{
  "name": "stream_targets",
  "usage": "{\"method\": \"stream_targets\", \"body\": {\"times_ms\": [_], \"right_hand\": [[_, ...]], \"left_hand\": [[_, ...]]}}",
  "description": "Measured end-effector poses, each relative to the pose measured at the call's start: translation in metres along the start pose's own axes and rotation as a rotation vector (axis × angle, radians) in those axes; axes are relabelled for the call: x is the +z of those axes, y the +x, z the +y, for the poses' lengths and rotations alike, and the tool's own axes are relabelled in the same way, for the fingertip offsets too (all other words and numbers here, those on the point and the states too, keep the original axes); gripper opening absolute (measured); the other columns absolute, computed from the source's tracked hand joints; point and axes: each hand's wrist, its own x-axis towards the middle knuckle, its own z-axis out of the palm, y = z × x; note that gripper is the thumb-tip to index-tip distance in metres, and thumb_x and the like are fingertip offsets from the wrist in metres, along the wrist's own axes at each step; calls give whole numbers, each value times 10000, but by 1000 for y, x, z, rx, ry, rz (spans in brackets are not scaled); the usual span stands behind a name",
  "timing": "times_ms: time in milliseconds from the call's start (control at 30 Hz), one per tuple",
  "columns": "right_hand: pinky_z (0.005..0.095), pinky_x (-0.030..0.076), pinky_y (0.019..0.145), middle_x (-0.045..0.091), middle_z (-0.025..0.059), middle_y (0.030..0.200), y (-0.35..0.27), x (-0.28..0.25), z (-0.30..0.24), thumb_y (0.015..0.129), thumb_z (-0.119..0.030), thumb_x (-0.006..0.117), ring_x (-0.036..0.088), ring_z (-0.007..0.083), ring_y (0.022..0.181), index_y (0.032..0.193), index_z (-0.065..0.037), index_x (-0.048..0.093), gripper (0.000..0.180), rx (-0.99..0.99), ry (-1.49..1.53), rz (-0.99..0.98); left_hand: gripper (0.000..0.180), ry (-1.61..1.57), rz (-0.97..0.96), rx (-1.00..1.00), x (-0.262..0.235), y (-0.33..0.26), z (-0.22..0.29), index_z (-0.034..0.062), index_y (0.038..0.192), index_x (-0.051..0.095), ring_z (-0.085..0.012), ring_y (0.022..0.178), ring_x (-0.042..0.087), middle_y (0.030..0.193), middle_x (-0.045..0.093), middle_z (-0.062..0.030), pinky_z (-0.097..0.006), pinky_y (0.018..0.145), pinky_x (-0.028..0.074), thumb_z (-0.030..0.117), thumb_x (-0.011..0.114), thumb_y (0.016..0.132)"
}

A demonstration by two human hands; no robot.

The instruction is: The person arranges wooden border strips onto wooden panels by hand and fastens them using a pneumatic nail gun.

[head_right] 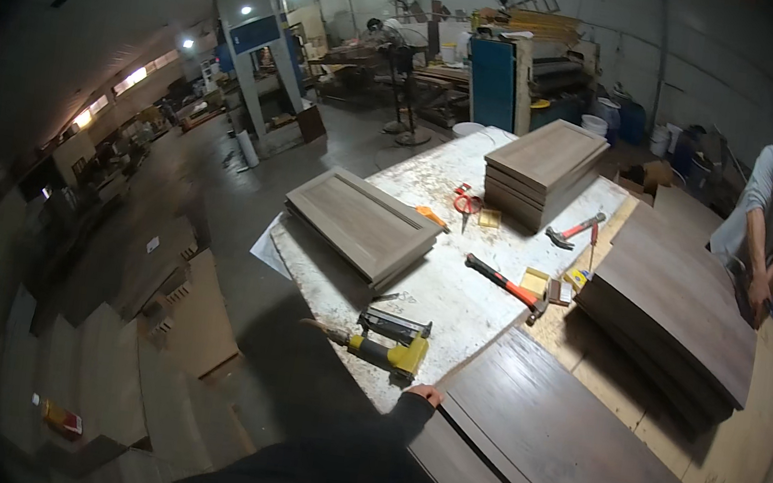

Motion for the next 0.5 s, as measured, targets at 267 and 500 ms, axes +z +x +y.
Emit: {"method": "stream_targets", "body": {"times_ms": [267, 500], "right_hand": [[301, 454, 589, 542, 19, 644, 28, 40, 7, 794, -196, 677, 529, 132, 636, 742, -100, 570, 153, 361, 151, -211], [297, 441, 566, 529, 4, 630, 41, -50, -43, 795, -217, 679, 511, 120, 612, 690, -113, 542, 201, 676, 119, -316]], "left_hand": [[243, -32, -25, -63, 18, 2, 19, 56, 782, 669, -329, 771, 616, 775, 642, -174, -401, 722, 488, 289, 600, 766], [219, 411, 101, 244, 36, 53, -120, 86, 721, 637, -266, 677, 594, 702, 608, -113, -420, 604, 463, 268, 522, 760]]}}
